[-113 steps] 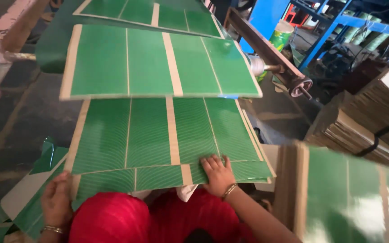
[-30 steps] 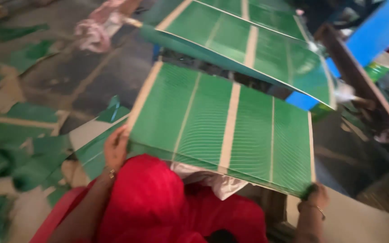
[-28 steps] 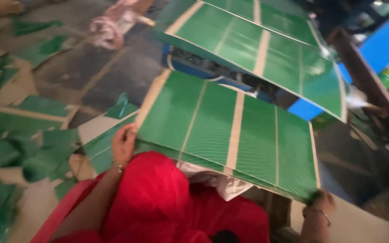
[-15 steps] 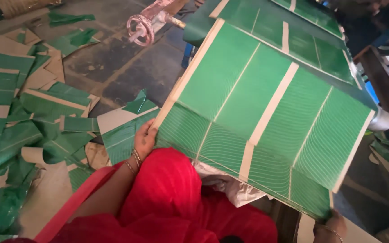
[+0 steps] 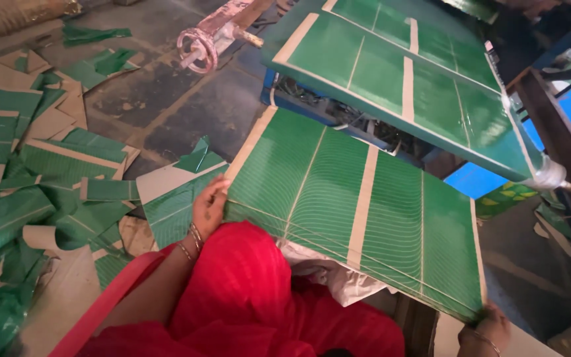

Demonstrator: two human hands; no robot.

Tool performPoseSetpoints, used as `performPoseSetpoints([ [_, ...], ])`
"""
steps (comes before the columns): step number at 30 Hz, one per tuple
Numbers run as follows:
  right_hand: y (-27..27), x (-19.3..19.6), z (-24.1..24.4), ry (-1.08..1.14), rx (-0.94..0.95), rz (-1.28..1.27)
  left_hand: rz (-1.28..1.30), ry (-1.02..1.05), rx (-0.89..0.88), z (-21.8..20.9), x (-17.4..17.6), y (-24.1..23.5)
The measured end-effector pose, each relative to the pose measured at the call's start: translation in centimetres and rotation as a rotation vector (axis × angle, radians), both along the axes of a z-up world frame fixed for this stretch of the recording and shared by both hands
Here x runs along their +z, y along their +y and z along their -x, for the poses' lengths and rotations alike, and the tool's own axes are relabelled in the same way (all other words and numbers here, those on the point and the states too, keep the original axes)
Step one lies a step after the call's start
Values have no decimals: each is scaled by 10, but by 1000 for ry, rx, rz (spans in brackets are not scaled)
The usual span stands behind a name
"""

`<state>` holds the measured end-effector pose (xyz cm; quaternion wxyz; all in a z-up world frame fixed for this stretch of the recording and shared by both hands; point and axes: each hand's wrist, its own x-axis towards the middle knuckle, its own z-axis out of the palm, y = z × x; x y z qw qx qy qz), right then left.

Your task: The recorder collects printed green cardboard sheets coming off a conveyor belt and stacks them.

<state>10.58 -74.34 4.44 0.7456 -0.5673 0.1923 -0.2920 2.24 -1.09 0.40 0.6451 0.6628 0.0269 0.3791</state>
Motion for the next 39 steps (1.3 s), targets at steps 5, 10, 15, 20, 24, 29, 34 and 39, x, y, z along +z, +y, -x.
performPoseSetpoints([
  [5, -24, -19, -17, -51, 31, -158, 9, 50, 168, 3, -14, 3],
  [10, -2, -2, -4, -34, -12, -142, 162, 203, 321, 1, -13, 4],
  [15, 11, 15, 0, 24, 8, -185, 115, 202, 287, 5, 4, 2],
  [20, 39, 41, 23, 79, -64, -235, 227, 90, 192, 12, 17, -1],
  [24, 46, 53, 30, 68, 36, -112, 140, 53, 85, 20, 29, -3],
  [29, 34, 38, 21, 103, -21, 109, 159, 43, 22, 10, 6, -1],
  [34, 17, 15, 4, 31, -30, -26, 138, 195, 232, 0, -25, 7],
  [39, 5, 3, -1, 40, -16, 84, 25, 146, 170, 5, -9, 3],
])
